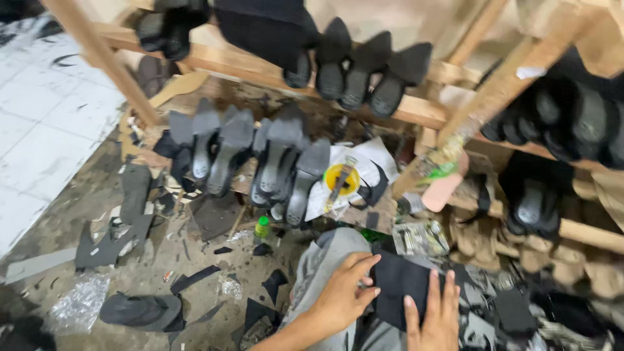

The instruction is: The person cuts black foam material to fit shoe insoles using red-handled scissors. They repeatedly place the foam on the insole, trim the edges, and check the fit. Finished insoles are placed on a nearby wooden rack.

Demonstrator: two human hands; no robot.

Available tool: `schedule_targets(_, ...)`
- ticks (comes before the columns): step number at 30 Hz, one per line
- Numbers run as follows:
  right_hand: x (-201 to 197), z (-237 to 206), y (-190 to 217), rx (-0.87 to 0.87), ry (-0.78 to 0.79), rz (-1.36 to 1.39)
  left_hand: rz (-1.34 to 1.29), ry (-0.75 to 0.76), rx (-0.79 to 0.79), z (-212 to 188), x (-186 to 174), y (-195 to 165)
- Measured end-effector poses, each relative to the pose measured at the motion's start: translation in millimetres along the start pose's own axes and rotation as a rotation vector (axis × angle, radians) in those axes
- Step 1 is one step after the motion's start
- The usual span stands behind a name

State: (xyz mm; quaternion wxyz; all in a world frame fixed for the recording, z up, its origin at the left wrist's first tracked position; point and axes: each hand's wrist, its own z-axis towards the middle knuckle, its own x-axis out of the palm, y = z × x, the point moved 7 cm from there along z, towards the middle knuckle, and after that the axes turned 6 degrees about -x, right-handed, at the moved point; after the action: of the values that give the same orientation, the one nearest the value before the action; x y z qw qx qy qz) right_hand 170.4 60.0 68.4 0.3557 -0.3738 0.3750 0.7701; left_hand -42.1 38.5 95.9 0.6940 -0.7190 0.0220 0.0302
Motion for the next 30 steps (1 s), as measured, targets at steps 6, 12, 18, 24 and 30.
schedule_targets(6, 12, -8, -1, -0.773, -0.413, -0.197, 0.139, -0.291, 0.187, 20, -101, -16)
schedule_targets(12, 13, -10, -7, -0.685, -0.299, -0.216, 0.329, -0.588, 0.380, 49, -243, -53)
schedule_targets(18, 20, -14, -18, -0.022, -0.134, -0.047, 0.161, -0.742, 0.210, 110, -338, -31)
schedule_targets(24, 45, -3, -33, -0.034, -0.146, -0.011, 0.539, -0.841, 0.179, 124, -270, 42)
schedule_targets(30, 42, -8, -32, -0.493, -0.135, -0.130, 0.624, -0.987, 0.167, 110, -280, 65)
